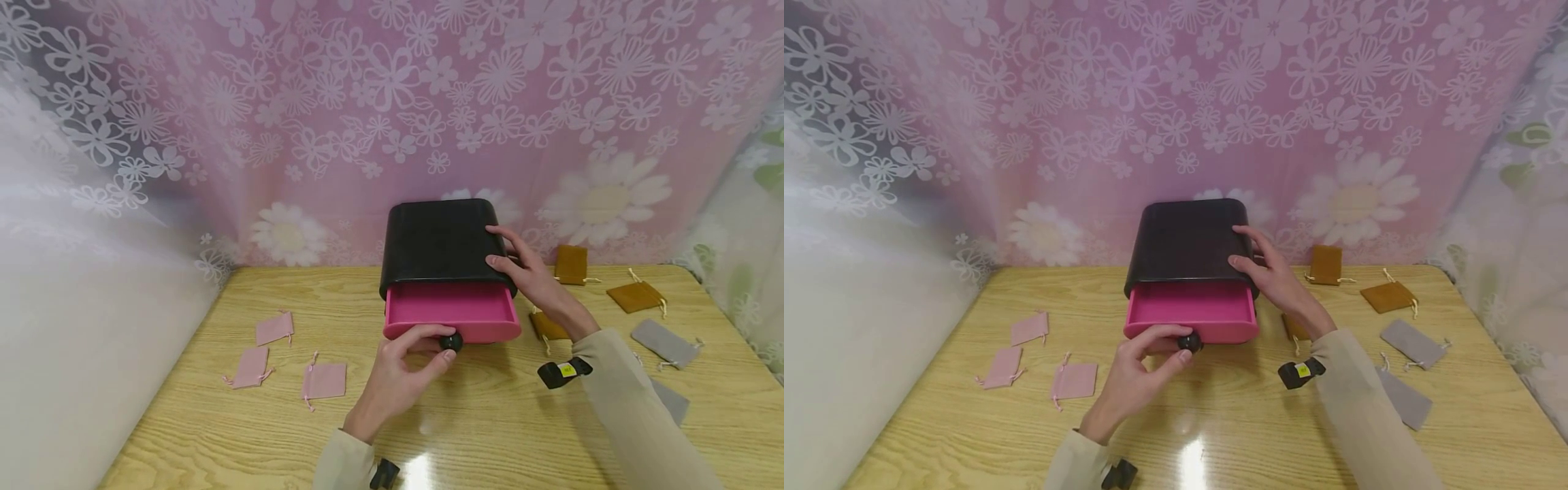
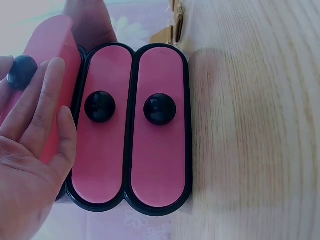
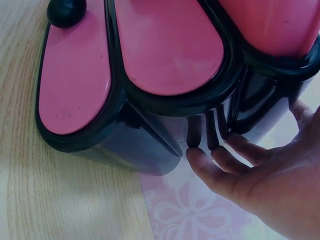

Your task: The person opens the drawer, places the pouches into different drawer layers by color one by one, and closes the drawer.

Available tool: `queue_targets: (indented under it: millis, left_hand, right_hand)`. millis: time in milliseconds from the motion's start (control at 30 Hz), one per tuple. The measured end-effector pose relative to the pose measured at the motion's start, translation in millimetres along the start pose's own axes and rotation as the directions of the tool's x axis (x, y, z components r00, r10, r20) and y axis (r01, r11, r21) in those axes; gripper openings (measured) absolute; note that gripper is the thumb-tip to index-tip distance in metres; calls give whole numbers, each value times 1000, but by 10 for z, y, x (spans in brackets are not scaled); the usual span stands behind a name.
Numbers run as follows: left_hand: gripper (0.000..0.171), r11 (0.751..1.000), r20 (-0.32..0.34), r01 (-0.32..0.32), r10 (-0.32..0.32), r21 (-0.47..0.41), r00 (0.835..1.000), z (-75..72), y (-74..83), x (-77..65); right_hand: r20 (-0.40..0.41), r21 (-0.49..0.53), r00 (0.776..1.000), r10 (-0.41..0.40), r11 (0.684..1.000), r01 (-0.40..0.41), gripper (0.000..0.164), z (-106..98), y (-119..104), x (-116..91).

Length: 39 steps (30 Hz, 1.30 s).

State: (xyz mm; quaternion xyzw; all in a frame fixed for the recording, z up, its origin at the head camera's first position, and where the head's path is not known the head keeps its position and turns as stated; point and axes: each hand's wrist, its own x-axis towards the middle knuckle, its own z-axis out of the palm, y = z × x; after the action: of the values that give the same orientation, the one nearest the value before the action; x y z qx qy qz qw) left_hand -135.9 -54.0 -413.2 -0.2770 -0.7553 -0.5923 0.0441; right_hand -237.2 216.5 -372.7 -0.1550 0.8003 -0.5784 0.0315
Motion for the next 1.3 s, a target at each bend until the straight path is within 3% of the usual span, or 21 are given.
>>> queue_targets:
  millis: [800,1300]
  left_hand:
    - [29,1000,26,7,-6,-2,1000,-14,72,-86]
    - [28,999,26,-44,44,10,999,-10,69,-113]
  right_hand:
    - [16,16,1000,5,1000,-5,60,-5,4,-7]
    - [10,0,1000,-13,1000,13,60,-7,10,-1]
